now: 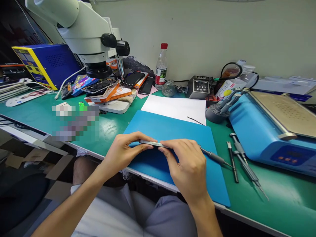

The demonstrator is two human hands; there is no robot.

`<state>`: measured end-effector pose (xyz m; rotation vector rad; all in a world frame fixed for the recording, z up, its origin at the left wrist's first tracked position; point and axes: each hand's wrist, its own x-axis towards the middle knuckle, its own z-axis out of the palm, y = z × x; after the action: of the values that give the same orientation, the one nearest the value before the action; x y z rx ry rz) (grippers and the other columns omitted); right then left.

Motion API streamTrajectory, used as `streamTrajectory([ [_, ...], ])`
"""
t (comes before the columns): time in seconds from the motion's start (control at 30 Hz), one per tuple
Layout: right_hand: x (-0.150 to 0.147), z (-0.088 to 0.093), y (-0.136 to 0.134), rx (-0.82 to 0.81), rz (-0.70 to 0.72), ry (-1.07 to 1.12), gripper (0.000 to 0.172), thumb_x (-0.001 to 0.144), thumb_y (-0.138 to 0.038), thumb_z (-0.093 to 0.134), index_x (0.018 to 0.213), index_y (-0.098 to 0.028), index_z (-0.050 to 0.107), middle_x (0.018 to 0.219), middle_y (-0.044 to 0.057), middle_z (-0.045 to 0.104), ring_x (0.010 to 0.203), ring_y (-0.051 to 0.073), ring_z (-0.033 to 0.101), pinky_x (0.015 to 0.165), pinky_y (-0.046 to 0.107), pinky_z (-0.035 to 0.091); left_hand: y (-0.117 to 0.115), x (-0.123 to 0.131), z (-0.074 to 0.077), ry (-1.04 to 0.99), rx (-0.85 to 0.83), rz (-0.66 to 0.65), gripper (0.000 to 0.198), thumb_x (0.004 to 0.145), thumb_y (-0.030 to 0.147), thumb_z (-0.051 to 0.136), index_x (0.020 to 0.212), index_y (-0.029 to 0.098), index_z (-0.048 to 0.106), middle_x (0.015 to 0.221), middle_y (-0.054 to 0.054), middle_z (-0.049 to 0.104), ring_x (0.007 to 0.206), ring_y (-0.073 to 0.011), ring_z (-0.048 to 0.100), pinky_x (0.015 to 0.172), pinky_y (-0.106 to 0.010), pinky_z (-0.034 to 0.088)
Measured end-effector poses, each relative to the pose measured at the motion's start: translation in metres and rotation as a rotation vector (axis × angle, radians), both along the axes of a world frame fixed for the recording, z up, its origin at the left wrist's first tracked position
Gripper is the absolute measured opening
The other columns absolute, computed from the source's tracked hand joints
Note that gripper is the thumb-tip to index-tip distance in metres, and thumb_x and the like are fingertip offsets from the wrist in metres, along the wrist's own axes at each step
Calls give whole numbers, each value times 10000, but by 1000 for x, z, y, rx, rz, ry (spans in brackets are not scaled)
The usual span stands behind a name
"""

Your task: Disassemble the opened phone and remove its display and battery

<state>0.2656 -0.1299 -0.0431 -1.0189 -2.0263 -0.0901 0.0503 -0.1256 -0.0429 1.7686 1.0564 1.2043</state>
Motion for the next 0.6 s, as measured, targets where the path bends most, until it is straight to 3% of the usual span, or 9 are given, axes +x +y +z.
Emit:
streamTrajectory([
  [0.23, 4, -1, -3, -37, -71, 61, 236, 979, -245, 741, 1209, -281, 704, 1170, 21, 753, 1085, 223, 684, 976, 414, 503, 3, -1, -1, -24, -39, -11, 111, 986, 300, 757, 1066, 243, 807, 1043, 16, 841, 966, -185, 777, 868, -244, 554],
  [0.4, 6, -2, -4, -121, -31, 120, 123, 1002, -239, 708, 1114, -288, 722, 1065, -3, 750, 1027, 193, 672, 912, 365, 524, 4, 0, -3, -66, -58, -33, 112, 982, 286, 759, 1071, 243, 811, 1062, 18, 839, 998, -185, 774, 894, -240, 550],
  [0.6, 3, -2, -4, -66, -48, 82, 113, 1000, -238, 712, 1111, -263, 706, 1034, 8, 740, 995, 195, 660, 887, 364, 512, 5, -2, -3, -76, -102, -42, 139, 977, 292, 761, 1093, 250, 825, 1092, 16, 842, 1020, -195, 768, 898, -249, 543],
])
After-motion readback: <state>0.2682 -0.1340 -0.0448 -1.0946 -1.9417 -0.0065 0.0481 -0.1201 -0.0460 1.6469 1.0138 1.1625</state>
